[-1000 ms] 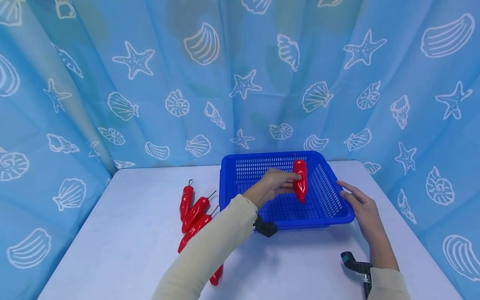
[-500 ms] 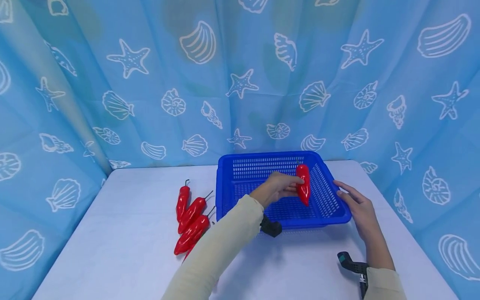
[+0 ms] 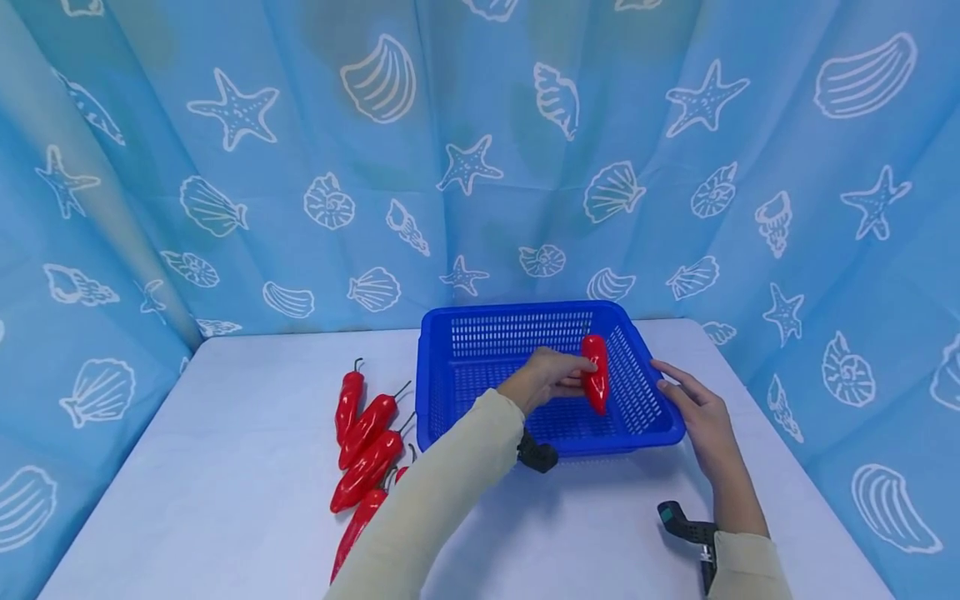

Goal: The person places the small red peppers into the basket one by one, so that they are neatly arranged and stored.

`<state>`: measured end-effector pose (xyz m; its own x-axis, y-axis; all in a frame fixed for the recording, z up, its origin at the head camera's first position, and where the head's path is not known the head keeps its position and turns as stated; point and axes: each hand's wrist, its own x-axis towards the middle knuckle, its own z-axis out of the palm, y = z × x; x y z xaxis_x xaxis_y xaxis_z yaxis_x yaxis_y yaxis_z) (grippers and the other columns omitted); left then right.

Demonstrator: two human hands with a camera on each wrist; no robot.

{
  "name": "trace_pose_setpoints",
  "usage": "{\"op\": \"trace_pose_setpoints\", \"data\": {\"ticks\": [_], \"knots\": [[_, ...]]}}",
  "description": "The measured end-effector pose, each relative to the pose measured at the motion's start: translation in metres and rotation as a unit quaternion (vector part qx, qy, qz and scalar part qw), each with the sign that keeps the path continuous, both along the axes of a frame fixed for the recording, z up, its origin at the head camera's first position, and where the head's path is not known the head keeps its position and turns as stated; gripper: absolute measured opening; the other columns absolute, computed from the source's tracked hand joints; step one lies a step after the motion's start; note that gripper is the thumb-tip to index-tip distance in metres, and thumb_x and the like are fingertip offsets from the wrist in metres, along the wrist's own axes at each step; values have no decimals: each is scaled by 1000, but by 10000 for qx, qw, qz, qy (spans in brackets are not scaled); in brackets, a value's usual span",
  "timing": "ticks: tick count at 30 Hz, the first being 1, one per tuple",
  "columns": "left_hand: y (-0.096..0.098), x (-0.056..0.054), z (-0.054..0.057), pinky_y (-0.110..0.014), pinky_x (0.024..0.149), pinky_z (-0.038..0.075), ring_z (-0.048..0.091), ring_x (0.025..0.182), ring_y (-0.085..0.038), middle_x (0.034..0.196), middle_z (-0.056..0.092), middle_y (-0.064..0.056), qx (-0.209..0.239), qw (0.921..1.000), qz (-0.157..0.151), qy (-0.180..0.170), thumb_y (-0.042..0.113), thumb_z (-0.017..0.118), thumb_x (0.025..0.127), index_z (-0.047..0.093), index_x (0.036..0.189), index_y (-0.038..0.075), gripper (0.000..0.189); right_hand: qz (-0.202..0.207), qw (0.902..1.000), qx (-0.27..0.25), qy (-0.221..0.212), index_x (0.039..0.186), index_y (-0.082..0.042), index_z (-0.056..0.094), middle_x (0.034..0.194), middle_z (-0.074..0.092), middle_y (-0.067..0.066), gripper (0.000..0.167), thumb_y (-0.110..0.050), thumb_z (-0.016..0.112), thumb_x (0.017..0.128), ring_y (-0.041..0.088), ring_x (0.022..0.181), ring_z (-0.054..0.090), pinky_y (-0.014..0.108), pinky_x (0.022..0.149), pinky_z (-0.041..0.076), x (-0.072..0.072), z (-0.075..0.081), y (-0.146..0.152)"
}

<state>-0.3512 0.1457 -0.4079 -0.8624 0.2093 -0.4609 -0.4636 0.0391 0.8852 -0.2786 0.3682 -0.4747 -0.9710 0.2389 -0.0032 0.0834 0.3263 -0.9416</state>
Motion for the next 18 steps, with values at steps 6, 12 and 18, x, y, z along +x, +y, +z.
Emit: {"op": "trace_pose_setpoints", "data": {"ticks": [6,12,18], "knots": [[8,-3,-2,-46,91,55,69,93,-34,92,64,-19,90,9999,39,-115,3,78,85,52,118,-4,42,8,10000,67,27,150,-30,48,156,38,18,59,-58,52,98,46,138,39,68,107,31,0,1,2],[17,1,-6,-46,91,55,70,96,-36,93,64,-21,-221,9994,175,-198,2,78,86,50,121,-5,45,32,10000,11,-14,151,-27,47,156,38,18,60,-56,53,99,45,138,40,66,106,34,-1,2,1],[22,8,-11,-46,93,55,70,98,-37,97,65,-21,-477,9985,131,-231,4,76,87,48,123,-3,46,27,10000,20,15,150,-25,48,155,39,17,61,-56,54,98,44,138,40,66,106,34,0,1,0]]}}
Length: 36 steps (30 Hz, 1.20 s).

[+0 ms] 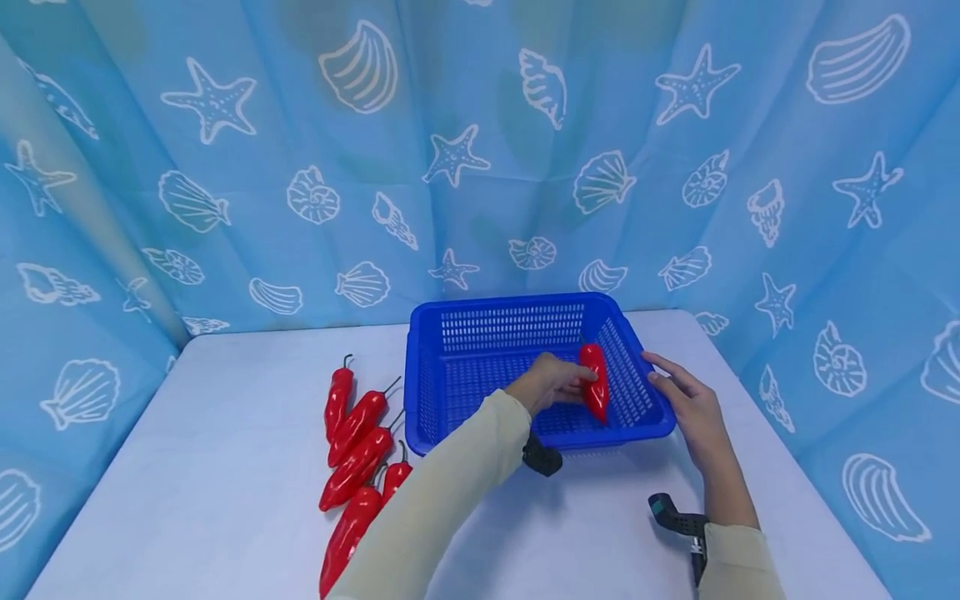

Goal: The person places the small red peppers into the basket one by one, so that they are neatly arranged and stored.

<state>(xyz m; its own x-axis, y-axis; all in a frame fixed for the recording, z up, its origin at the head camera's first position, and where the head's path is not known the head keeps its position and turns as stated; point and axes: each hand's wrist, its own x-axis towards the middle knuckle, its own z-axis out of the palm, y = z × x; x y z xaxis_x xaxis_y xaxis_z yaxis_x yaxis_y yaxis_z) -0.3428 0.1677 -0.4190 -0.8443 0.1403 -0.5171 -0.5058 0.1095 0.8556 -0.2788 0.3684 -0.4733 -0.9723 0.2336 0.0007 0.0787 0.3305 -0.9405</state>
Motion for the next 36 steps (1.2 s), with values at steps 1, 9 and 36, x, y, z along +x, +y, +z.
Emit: {"op": "trace_pose_setpoints", "data": {"ticks": [1,9,36], "knots": [[0,1,0,-46,93,54,69,99,-37,98,66,-22,-7,10000,2,11,4,76,88,48,124,-3,47,-5,10000,6,11,150,-25,48,155,40,17,61,-56,54,98,44,138,40,66,107,34,0,0,0],[0,2,-3,-47,93,54,68,104,-39,106,64,-25,50,10000,2,2,5,75,89,38,139,-5,63,-35,10000,67,3,150,-25,48,155,40,18,61,-56,54,98,44,138,41,66,107,34,0,2,-1],[-18,-3,-3,-41,92,55,67,107,-35,115,66,-26,551,9966,-600,-139,-1,61,91,56,117,-7,27,-36,9998,173,-64,151,-26,46,155,39,17,64,-60,52,97,45,138,40,67,106,33,0,0,1]]}}
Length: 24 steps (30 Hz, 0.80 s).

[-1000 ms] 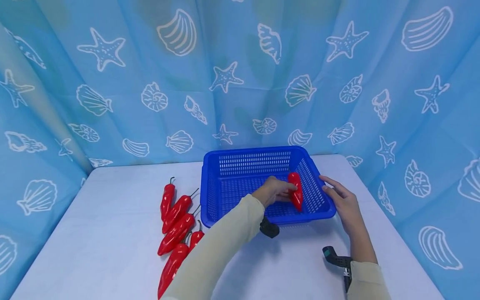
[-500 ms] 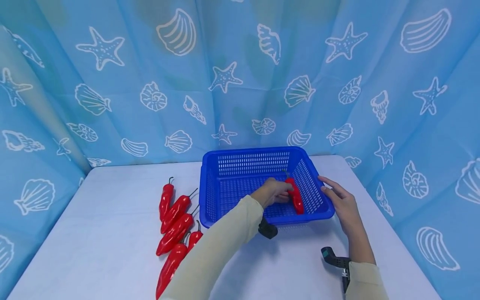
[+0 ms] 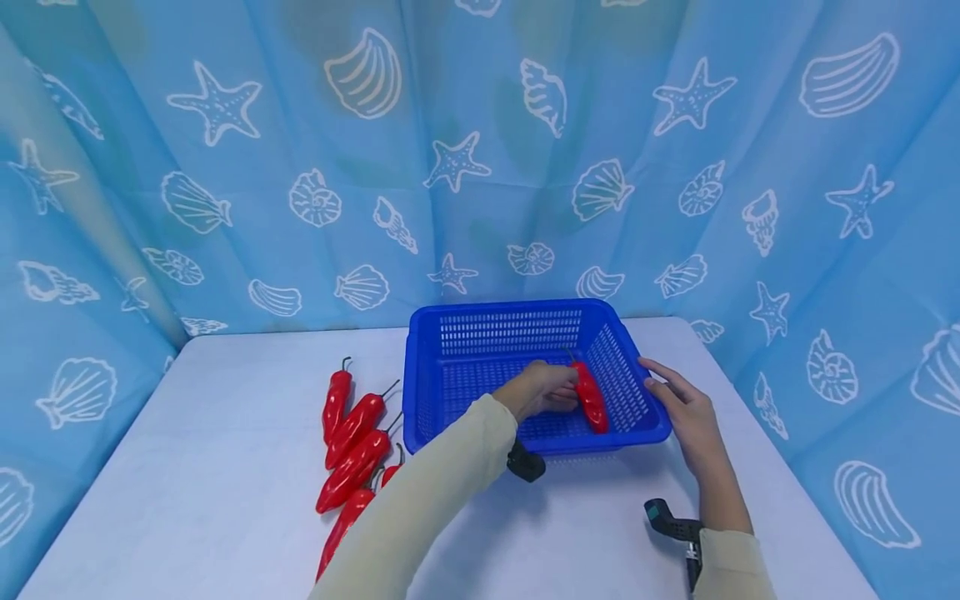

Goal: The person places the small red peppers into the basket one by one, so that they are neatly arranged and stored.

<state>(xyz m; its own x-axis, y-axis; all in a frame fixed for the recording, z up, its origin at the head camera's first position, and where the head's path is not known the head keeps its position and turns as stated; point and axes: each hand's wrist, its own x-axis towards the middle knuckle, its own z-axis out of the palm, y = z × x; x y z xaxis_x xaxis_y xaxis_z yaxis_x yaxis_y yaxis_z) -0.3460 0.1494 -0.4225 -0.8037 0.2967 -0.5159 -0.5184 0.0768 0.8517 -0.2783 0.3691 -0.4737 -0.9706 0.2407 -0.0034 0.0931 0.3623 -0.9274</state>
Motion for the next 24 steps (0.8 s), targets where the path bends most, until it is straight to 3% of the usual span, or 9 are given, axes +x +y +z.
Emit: {"op": "trace_pose_setpoints", "data": {"ticks": [5,11,18,24], "knots": [[-4,-2,6,-42,91,56,68,105,-37,115,66,-28,190,9997,-165,-24,2,60,94,59,105,-5,13,35,10000,-10,41,152,-27,45,156,38,18,63,-59,51,98,45,138,40,67,106,34,-1,0,1],[-8,-1,15,-40,89,57,70,99,-35,106,68,-27,312,9991,-248,116,2,60,94,61,99,-5,8,9,9999,-135,26,152,-27,45,156,38,19,62,-58,51,98,46,138,39,68,107,32,-1,1,3],[-24,6,24,-39,89,57,71,95,-32,100,71,-25,536,9977,-305,290,1,57,94,65,112,-14,24,7,10000,-79,12,151,-28,46,156,38,19,62,-59,51,98,46,138,39,68,107,31,0,-1,0],[-36,12,36,-38,89,57,72,89,-27,100,71,-23,836,9939,-546,471,6,58,97,65,114,-12,26,50,9999,-85,44,152,-28,45,154,39,21,63,-59,50,98,47,137,40,69,107,31,0,-2,-1]]}}
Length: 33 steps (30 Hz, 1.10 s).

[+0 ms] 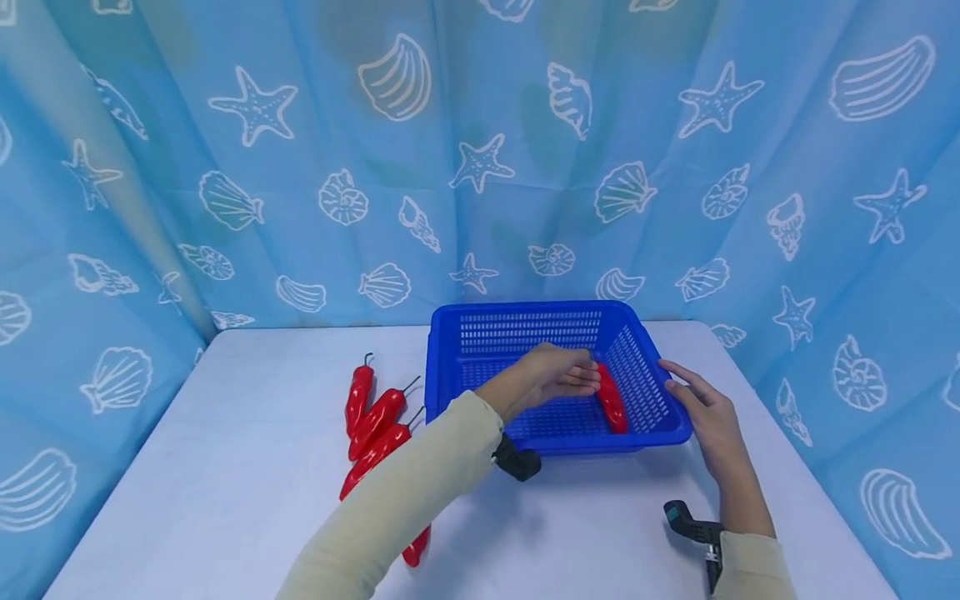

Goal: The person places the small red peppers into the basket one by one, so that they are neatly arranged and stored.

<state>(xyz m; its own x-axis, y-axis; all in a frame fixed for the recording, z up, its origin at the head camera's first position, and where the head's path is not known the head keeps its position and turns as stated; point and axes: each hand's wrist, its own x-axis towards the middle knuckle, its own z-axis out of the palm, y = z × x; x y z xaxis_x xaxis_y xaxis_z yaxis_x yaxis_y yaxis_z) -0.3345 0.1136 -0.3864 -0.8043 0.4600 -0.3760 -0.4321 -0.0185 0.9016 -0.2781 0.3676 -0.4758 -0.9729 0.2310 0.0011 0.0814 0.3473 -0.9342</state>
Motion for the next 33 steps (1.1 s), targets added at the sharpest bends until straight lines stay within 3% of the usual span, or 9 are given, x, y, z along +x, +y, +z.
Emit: {"op": "trace_pose_setpoints", "data": {"ticks": [9,17,22,27,33], "knots": [[-23,5,-1,-40,94,55,72,91,-27,112,68,-28,56,10000,-18,33,7,56,99,67,110,-11,23,14,9999,-34,-117,153,-29,43,155,37,22,63,-60,50,98,48,136,40,69,106,32,1,-2,0],[-38,14,2,-38,92,56,72,92,-26,104,71,-22,-17,9994,-257,248,7,57,99,68,109,-8,22,-25,10000,16,-56,153,-31,43,153,40,23,62,-61,48,98,47,135,42,67,105,35,0,0,2],[-50,18,1,-40,95,53,70,104,-32,107,71,-23,-42,9992,-263,296,7,54,99,64,118,-11,28,-37,9998,-44,-168,153,-29,42,154,38,23,63,-60,48,98,48,136,40,68,106,33,0,0,-1],[-64,21,1,-35,89,57,71,100,-29,105,71,-21,54,9992,-225,330,9,56,99,67,114,-8,26,-68,9997,-26,-231,154,-29,41,155,37,23,63,-60,48,99,48,137,39,68,106,33,1,-1,-2],[-81,23,0,-43,99,50,68,109,-34,105,72,-20,255,9984,-245,432,10,54,101,66,116,-8,26,-70,9998,-30,-205,154,-28,42,154,38,23,63,-59,48,99,48,137,40,67,106,34,-1,2,-3]]}}
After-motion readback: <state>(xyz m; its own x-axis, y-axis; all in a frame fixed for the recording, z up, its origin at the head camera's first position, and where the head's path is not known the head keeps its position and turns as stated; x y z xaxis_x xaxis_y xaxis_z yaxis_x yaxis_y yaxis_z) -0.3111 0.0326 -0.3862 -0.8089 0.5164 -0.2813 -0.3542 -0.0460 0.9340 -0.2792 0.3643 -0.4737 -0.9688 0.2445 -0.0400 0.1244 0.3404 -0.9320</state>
